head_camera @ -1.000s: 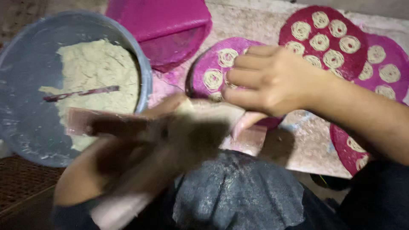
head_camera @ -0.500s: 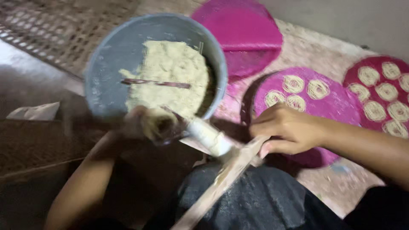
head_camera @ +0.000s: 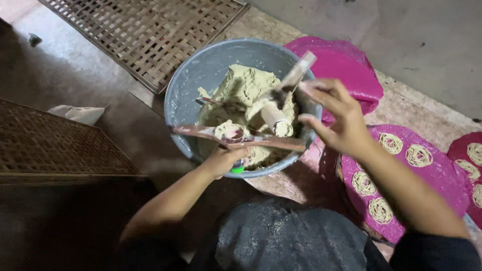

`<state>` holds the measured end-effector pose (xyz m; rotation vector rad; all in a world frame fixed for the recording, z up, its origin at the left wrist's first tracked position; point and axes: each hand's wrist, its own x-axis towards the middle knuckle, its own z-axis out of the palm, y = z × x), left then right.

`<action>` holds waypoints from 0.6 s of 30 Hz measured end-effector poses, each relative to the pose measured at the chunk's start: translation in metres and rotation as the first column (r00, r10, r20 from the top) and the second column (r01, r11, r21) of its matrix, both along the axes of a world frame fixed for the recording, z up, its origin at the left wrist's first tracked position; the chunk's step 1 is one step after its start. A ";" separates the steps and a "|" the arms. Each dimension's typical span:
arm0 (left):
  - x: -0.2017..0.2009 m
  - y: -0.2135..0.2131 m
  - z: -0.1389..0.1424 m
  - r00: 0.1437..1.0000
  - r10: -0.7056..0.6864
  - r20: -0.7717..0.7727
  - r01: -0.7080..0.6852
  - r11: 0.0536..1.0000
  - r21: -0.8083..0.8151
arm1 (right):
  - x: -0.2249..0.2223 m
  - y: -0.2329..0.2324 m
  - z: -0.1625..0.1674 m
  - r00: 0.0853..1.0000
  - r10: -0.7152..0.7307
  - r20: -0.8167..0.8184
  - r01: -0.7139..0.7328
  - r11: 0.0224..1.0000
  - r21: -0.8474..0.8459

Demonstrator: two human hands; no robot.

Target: The person scoops dough from a large basin into a wooden hand press, then squeezes the press to extrude noodle strands in spiral nests onto round pink trays. After filling a tray, the person carries it to a steamer pot and places it inside to steam.

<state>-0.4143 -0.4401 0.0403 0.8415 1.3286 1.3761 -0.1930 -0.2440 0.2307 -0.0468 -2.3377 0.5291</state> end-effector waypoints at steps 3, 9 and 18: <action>-0.003 -0.004 0.008 0.966 0.177 -0.191 -0.154 0.980 0.129 | 0.000 -0.031 -0.011 1.000 -0.005 0.002 0.005 0.994 -0.109; 0.016 0.004 0.017 0.825 0.406 -0.393 -0.275 0.896 0.347 | -0.028 -0.048 -0.045 0.966 -0.171 -0.194 0.175 0.985 0.005; 0.015 0.016 0.054 0.425 0.621 -0.658 -0.354 0.784 0.511 | -0.053 -0.062 -0.065 0.982 0.110 -0.151 -0.159 0.917 -0.366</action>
